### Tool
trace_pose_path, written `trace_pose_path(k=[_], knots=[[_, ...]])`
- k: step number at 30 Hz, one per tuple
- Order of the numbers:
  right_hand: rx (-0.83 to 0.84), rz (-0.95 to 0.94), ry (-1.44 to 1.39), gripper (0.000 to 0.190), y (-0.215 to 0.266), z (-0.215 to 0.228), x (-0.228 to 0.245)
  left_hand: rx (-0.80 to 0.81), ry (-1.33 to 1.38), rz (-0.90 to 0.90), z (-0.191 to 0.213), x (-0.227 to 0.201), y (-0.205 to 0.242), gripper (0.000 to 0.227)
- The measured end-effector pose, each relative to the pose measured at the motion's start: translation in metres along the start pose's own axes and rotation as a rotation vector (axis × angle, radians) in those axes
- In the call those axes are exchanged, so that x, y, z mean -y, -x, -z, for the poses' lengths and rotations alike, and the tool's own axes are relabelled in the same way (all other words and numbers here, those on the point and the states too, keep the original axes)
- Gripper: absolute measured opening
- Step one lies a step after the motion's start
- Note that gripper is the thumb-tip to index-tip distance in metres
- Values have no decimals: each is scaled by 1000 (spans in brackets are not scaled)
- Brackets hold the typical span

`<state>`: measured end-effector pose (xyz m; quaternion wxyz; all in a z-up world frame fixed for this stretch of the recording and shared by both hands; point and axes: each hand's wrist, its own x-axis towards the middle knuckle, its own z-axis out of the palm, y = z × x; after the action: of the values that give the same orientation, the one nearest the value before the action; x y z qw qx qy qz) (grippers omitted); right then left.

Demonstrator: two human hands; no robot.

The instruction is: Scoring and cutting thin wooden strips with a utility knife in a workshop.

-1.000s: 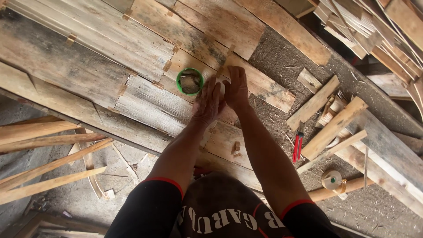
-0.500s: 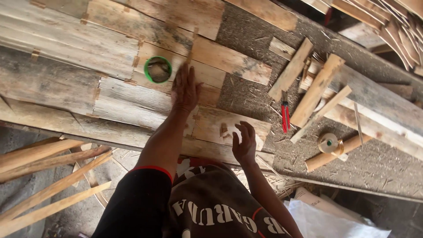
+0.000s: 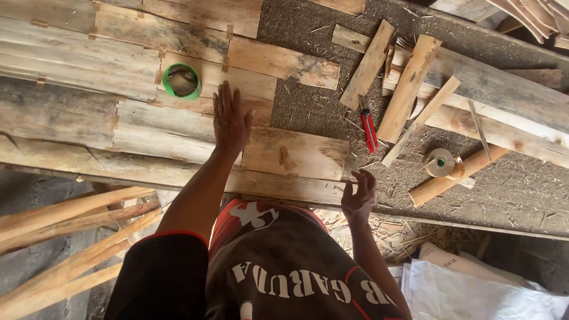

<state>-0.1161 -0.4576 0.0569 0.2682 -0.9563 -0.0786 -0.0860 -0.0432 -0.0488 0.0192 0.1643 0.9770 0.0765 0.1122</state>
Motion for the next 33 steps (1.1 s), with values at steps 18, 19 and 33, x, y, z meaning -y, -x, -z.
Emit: trace_pose_path(k=[18, 19, 33], knots=[[-15, 93, -85, 27, -17, 20, -44, -68, 83, 340, 61, -20, 296, 68], [-31, 109, -70, 28, -14, 20, -42, -39, 80, 385, 56, -18, 304, 59], [56, -102, -235, 18, 94, 12, 28, 733, 417, 360, -65, 87, 423, 58]])
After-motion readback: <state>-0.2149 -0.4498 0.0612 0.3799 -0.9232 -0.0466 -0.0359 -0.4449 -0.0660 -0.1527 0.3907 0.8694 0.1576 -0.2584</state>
